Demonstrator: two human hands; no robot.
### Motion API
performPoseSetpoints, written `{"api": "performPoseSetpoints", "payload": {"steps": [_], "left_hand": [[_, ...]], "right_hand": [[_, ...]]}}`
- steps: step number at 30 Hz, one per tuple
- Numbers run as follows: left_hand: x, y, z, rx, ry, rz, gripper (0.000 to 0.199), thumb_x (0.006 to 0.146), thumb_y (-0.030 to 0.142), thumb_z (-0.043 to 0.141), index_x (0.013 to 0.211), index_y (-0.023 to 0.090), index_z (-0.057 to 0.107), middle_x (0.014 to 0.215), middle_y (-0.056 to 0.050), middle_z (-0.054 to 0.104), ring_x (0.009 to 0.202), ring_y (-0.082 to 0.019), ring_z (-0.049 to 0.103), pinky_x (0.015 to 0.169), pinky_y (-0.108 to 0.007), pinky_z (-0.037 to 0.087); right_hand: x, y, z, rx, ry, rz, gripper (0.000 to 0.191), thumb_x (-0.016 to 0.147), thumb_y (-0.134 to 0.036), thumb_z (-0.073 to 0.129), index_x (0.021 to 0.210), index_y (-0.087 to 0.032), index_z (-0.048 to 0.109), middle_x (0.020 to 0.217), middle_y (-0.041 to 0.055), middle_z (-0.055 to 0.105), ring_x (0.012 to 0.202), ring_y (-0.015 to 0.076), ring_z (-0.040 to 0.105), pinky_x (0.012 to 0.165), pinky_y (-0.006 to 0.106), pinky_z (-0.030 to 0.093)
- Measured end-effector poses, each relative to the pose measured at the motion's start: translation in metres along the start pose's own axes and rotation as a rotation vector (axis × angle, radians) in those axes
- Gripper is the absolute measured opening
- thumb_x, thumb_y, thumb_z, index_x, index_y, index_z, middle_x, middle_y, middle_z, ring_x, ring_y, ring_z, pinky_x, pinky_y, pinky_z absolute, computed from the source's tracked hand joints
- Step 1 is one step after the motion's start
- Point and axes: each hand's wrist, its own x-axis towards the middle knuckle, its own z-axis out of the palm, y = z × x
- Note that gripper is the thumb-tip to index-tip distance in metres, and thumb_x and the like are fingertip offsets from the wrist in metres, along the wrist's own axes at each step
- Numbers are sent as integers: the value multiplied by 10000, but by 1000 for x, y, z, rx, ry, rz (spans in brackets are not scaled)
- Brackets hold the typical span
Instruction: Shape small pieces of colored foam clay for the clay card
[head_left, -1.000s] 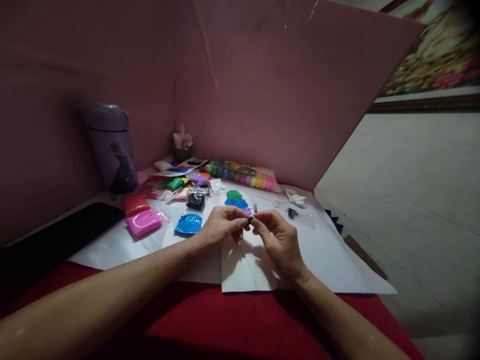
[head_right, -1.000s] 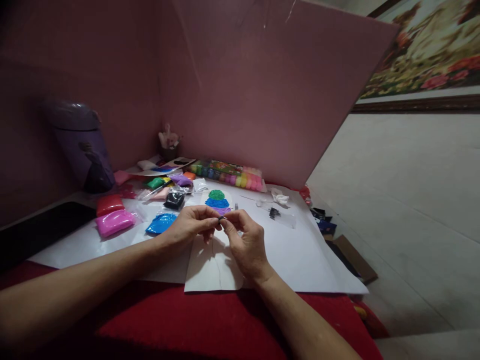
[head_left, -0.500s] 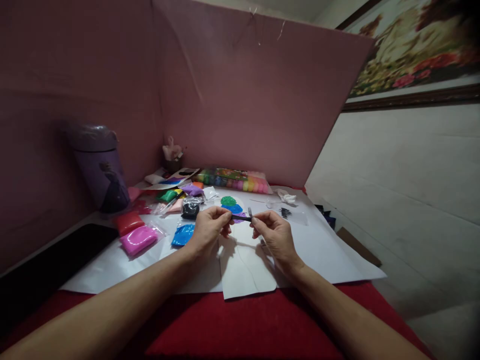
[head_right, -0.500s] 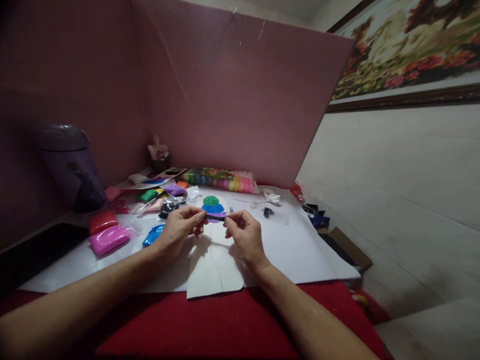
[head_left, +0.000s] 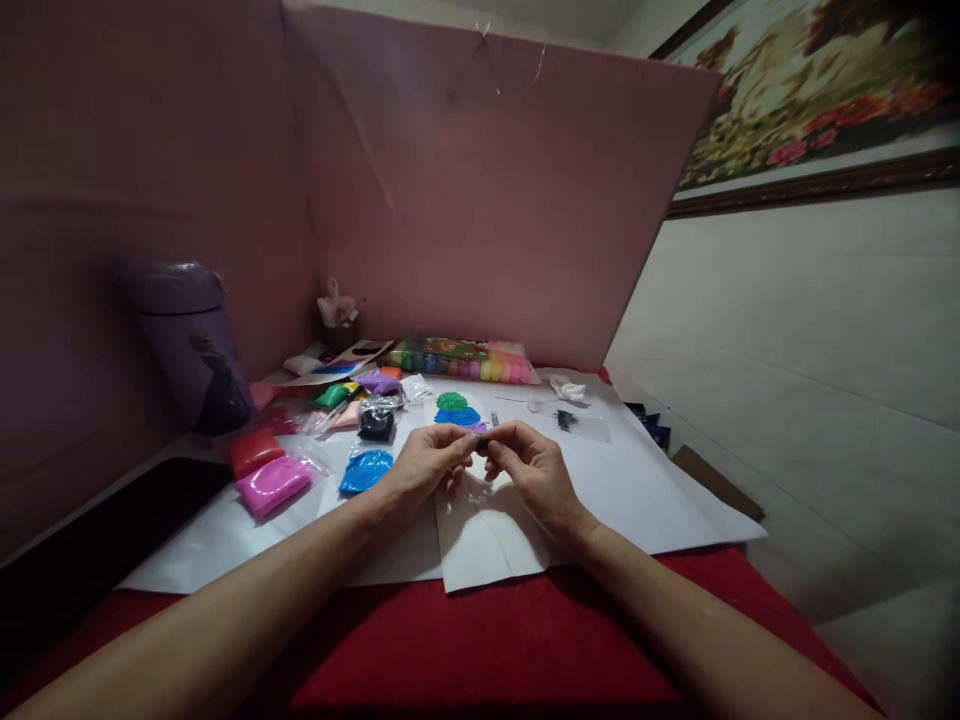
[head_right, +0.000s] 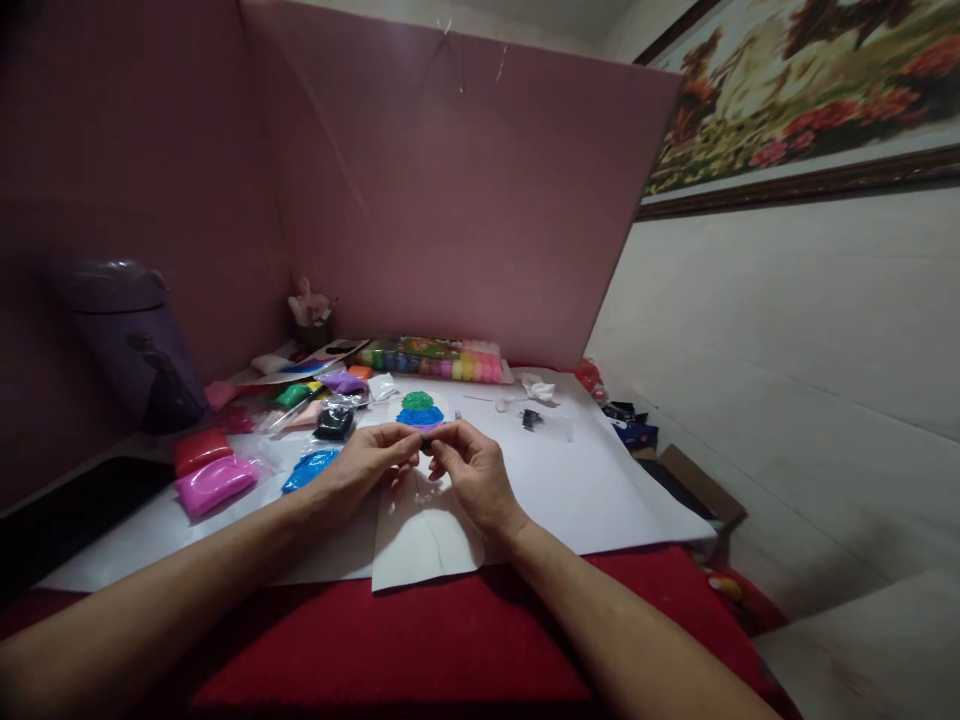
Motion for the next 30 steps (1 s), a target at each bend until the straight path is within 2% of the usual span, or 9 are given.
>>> {"api": "performPoseSetpoints", "payload": {"steps": [5,10,15,18,20,23,26,30], "left_hand": [[-1,0,0,39,-9,19,402,662,484,755,648,121,583,533,14,559,371,-66,460,359,-196,345],[0,-1,1,54,29,36,369,669,456,748,680,125,588,515,22,554,349,-66,443,348,-194,338],[0,-3,0,30,-34,45,393,701,485,724,726,108,618,595,-8,593,428,-82,503,419,-218,432],[0,-3,1,33,-60,44,373,711,456,735,746,103,622,629,-17,613,433,-76,513,424,-209,419],[-1,-3,2,22,-73,54,344,702,414,756,755,102,622,637,-18,620,436,-70,510,419,-200,404],[-1,-3,3,-29,-58,54,333,697,402,762,743,105,620,647,-21,629,436,-65,505,425,-204,419],[0,-2,2,-62,-46,32,346,662,396,788,765,105,632,643,-22,638,435,-73,520,432,-217,443],[1,-3,1,-47,-64,23,384,627,419,804,768,106,631,546,2,596,412,-90,525,417,-221,442]], "right_hand": [[-1,-2,-2,-68,47,-3,114,821,-243,642,912,-186,680,766,3,650,587,110,562,568,259,482],[-4,-3,2,-108,30,11,66,833,-229,610,818,-177,649,667,-10,612,592,122,574,587,267,479],[-6,-7,4,-152,-5,6,32,830,-207,587,819,-189,612,715,0,621,611,127,563,578,267,470],[-7,-10,4,-68,-39,0,35,842,-222,564,864,-204,544,746,-4,612,655,139,586,587,271,492],[-7,-12,3,-47,-25,9,37,853,-221,532,879,-210,508,715,-22,588,596,126,563,567,270,487],[-7,-12,2,-133,46,-17,61,857,-199,498,916,-209,508,710,-23,589,561,118,537,538,261,458],[-7,-11,2,-273,100,-33,115,849,-242,555,955,-198,548,777,13,624,647,146,583,550,265,454],[-6,-11,4,-376,46,-47,132,814,-269,642,919,-195,616,809,34,660,719,172,615,578,272,455]]}}
